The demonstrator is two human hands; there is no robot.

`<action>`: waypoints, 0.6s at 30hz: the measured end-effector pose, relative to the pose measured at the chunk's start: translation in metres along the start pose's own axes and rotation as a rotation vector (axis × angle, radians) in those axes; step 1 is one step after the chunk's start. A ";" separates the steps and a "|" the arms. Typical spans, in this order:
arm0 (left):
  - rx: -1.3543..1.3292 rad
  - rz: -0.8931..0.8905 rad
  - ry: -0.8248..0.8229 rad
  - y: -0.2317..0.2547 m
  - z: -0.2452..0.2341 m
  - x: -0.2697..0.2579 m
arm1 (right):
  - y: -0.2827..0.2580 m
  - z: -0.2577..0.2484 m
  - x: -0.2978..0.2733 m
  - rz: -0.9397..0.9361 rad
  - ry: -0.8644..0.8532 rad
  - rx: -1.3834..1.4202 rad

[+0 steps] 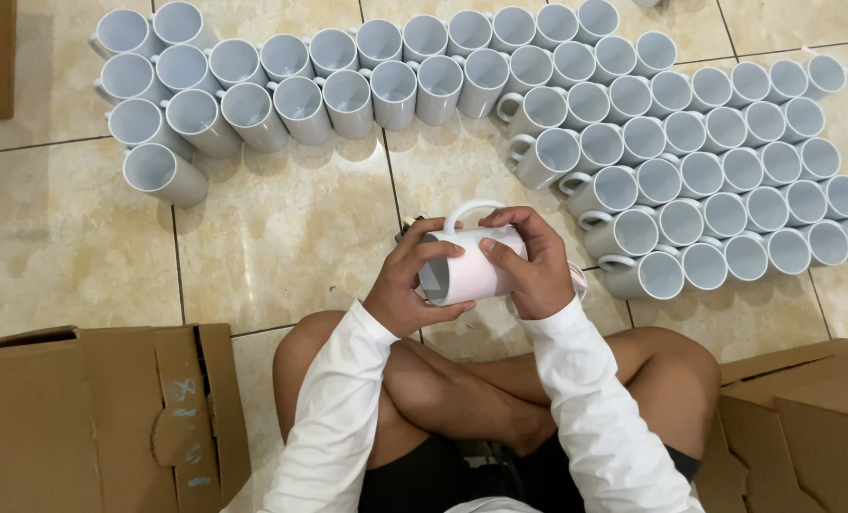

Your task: The person sits on the floor and applies pink paper labels to white ceramic mugs using a handheld label applicator. They rotate each mug to align the label, press it into place, and then place the labeled mug into a cardboard box. The process is repeated for several mugs.

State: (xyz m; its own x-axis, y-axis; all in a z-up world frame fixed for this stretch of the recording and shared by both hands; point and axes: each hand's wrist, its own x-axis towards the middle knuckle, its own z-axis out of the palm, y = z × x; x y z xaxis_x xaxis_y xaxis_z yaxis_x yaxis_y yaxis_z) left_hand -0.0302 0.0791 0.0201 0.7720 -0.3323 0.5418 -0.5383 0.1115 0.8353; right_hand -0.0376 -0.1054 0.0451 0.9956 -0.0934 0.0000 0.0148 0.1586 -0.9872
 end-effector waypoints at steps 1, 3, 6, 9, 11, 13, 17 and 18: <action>0.000 -0.001 -0.002 0.000 0.001 -0.001 | 0.001 0.000 -0.001 0.001 0.002 0.001; 0.013 0.005 -0.007 -0.002 0.001 -0.003 | 0.004 0.001 -0.001 -0.003 0.053 -0.013; 0.009 -0.011 -0.014 -0.001 0.001 -0.004 | 0.009 0.003 0.001 -0.001 0.105 -0.052; 0.001 -0.011 -0.012 0.002 0.001 -0.002 | 0.007 0.004 0.001 0.014 0.127 -0.071; -0.006 -0.013 -0.009 0.006 0.001 0.001 | -0.001 0.006 -0.002 0.004 0.101 -0.089; -0.014 -0.022 -0.002 0.006 0.000 0.003 | -0.003 0.002 -0.004 0.001 0.073 -0.108; 0.004 -0.020 0.028 0.000 -0.001 0.003 | 0.010 -0.012 -0.007 -0.080 -0.150 0.001; 0.019 -0.022 0.053 -0.001 -0.002 0.004 | 0.014 -0.014 -0.008 -0.114 -0.197 0.081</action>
State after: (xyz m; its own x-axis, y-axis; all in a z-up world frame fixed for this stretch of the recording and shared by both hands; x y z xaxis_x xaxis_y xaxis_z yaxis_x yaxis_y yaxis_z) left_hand -0.0258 0.0792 0.0215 0.8000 -0.2846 0.5281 -0.5273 0.0864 0.8453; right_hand -0.0464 -0.1163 0.0289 0.9858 0.0769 0.1491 0.1272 0.2367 -0.9632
